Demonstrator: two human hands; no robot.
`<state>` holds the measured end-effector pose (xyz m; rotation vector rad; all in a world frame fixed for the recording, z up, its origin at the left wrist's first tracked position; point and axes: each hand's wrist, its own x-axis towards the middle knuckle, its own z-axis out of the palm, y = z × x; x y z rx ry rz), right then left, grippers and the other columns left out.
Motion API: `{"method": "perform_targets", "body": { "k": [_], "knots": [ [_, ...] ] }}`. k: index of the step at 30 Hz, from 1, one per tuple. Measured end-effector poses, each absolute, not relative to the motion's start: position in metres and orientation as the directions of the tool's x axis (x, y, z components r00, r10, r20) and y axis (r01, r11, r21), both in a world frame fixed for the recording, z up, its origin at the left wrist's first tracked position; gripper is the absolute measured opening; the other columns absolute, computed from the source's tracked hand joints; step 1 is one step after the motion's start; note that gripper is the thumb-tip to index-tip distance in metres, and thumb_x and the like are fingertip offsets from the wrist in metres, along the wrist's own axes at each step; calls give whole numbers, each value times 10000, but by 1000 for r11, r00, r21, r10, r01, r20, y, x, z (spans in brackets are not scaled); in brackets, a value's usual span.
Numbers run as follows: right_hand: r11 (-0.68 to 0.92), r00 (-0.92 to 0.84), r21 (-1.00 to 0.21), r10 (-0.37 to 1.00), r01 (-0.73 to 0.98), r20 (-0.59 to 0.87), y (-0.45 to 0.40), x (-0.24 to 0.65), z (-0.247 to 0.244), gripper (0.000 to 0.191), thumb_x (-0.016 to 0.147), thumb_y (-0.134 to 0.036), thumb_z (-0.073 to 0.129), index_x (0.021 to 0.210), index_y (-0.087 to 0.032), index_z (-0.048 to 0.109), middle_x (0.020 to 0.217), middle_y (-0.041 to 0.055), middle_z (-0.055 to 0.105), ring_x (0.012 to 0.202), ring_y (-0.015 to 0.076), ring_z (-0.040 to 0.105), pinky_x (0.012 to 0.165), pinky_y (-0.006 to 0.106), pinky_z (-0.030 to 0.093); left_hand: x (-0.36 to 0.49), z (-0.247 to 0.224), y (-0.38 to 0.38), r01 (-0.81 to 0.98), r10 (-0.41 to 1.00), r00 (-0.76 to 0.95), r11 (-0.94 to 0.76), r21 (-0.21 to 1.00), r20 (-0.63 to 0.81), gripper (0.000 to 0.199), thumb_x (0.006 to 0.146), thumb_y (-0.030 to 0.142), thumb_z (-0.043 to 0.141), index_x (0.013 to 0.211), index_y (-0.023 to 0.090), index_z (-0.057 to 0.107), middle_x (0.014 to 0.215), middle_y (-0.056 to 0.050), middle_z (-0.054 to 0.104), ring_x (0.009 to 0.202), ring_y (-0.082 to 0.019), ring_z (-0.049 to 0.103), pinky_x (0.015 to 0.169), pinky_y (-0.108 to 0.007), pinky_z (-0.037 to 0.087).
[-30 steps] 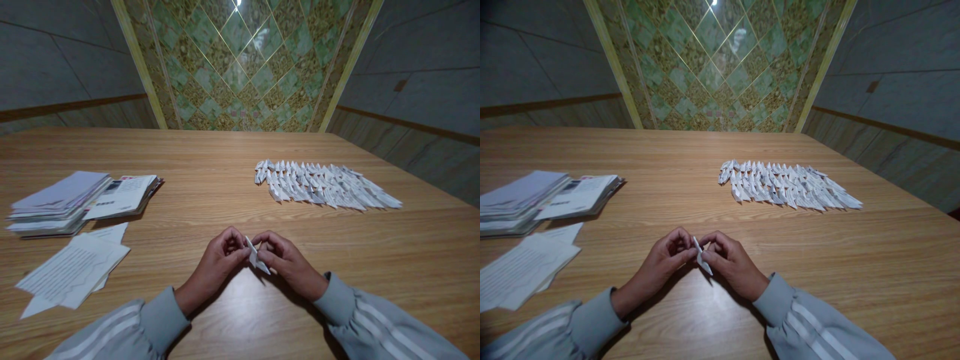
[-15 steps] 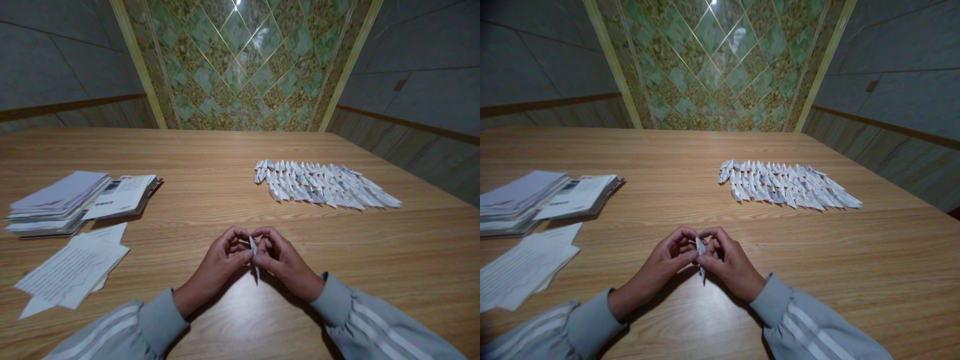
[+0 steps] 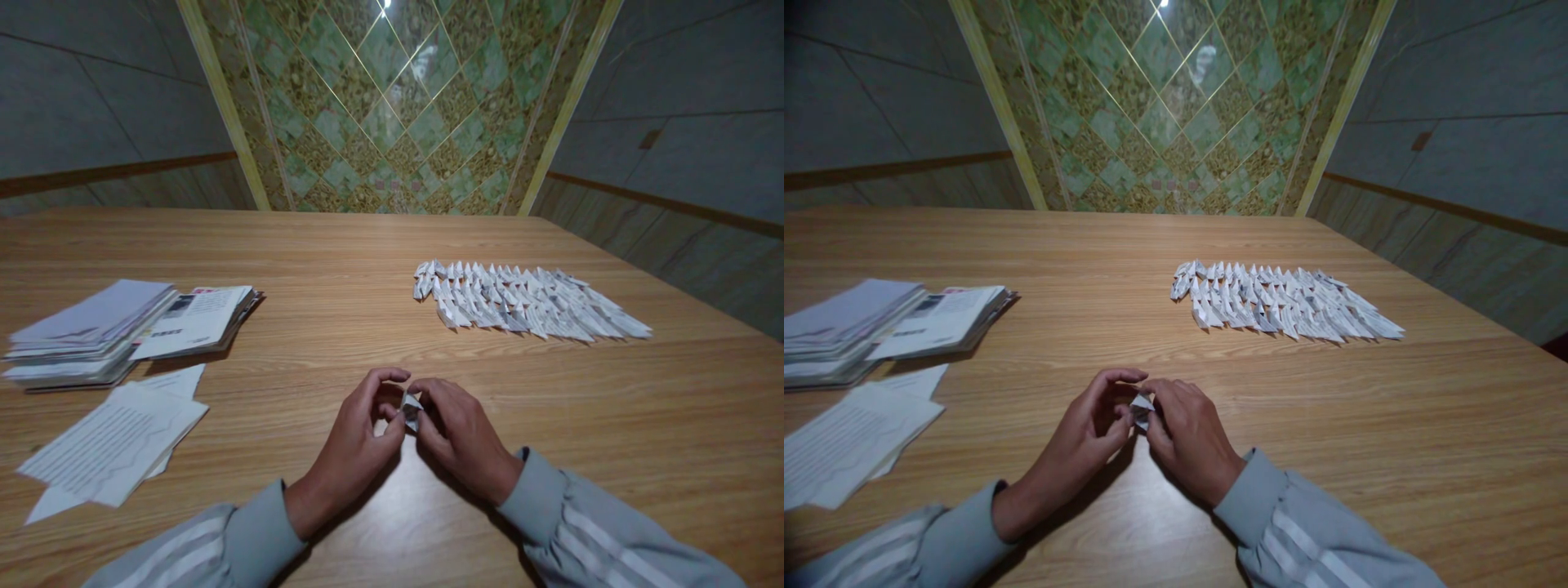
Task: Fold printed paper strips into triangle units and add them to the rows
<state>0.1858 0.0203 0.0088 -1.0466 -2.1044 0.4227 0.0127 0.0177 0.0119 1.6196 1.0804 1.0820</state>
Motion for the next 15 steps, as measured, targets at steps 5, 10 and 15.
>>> {"method": "perform_targets", "body": {
  "k": [5,10,15],
  "knots": [
    [614,-367,-627,789,480,492,16,181,12,314,848,-37,472,1105,-195,558,970,68,679,858,191,638,756,291,485,17,13,12,163,949,302,-148,975,94,356,803,114,542,1148,194,504,913,-27,653,747,-150,603,688,-263,485],
    [651,-366,-577,757,494,541,15,185,10,295,863,-49,483,1092,-207,578,917,53,685,809,191,629,724,294,475,16,13,11,177,913,398,-174,969,92,306,849,186,548,1153,180,579,880,-33,662,773,-165,595,700,-269,465],
    [687,-386,-430,703,586,597,16,187,6,270,836,-63,504,1063,-187,582,821,51,665,725,206,573,663,312,422,17,10,12,196,909,407,-184,963,90,457,831,201,577,1286,158,550,866,-38,653,777,-177,601,704,-281,472]
  ]
}}
